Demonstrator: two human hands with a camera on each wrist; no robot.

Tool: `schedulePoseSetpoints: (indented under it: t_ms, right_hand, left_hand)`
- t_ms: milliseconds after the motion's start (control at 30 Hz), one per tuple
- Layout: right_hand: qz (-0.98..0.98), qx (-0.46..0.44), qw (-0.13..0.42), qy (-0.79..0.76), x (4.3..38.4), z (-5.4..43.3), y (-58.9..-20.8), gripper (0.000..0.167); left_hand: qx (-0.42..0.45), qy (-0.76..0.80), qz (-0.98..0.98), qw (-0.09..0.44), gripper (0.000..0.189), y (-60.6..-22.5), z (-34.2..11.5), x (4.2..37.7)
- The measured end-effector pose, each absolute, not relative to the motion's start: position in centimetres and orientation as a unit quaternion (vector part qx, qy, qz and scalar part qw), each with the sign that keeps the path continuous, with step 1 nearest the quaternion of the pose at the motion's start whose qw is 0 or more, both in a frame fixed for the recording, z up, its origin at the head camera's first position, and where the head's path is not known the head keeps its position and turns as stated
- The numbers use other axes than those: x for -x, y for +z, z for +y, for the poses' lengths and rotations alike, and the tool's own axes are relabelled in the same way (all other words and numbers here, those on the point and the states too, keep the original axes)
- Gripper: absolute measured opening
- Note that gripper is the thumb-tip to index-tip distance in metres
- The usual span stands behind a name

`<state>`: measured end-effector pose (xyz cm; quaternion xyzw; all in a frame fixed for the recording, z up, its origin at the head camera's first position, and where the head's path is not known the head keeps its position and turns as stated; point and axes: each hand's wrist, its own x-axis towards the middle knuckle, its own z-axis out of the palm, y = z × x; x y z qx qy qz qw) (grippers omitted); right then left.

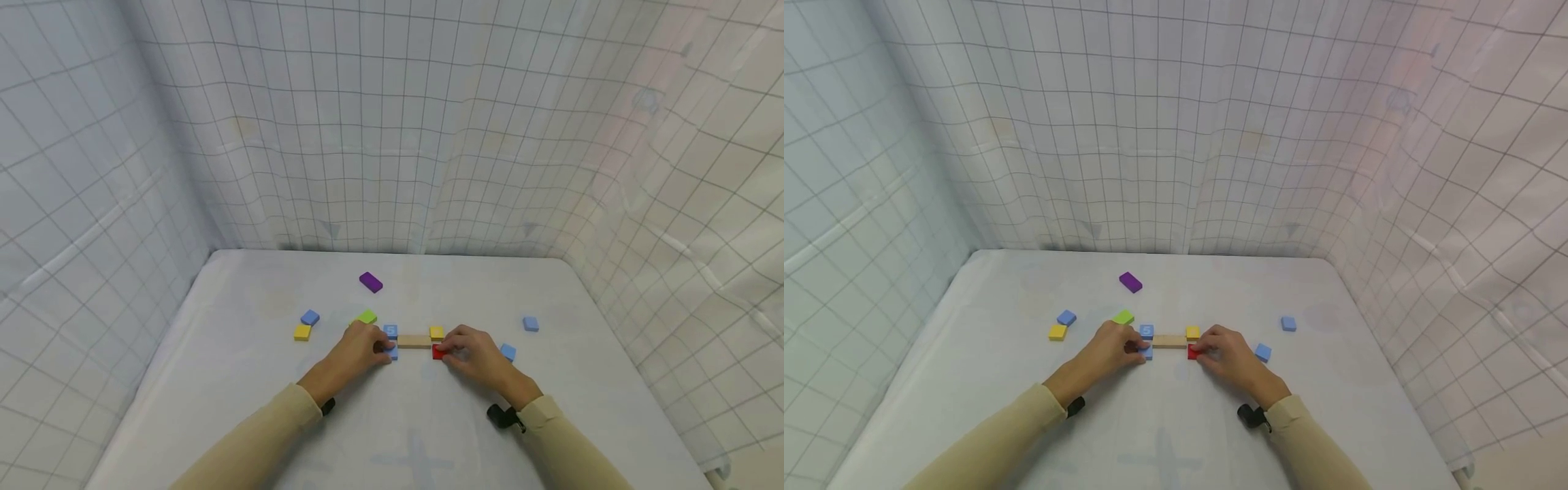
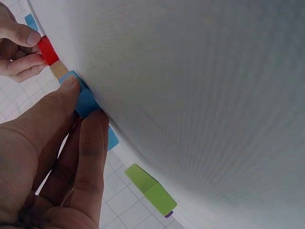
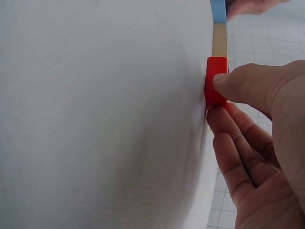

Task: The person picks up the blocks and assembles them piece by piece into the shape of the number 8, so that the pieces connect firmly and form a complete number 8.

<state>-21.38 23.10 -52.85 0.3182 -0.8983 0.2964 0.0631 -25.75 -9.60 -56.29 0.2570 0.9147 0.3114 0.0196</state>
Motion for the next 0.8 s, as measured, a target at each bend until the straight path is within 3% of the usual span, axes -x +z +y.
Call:
schedulePoseSetpoints:
  t_ms: [300, 800]
  right_hand:
    - [-0.892, -0.333, 0.074, 0.298, 21.6, 23.1, -53.2, 0.025]
    - [-0.889, -0.339, 0.071, 0.3, 21.7, 23.0, -53.2, 0.021]
  left_hand:
    - [-0.248, 0.288, 0.925, 0.021, 0.03, -57.5, -9.6, 26.3]
    - [-0.241, 0.29, 0.926, 0.028, 0.03, -56.4, -9.4, 25.8]
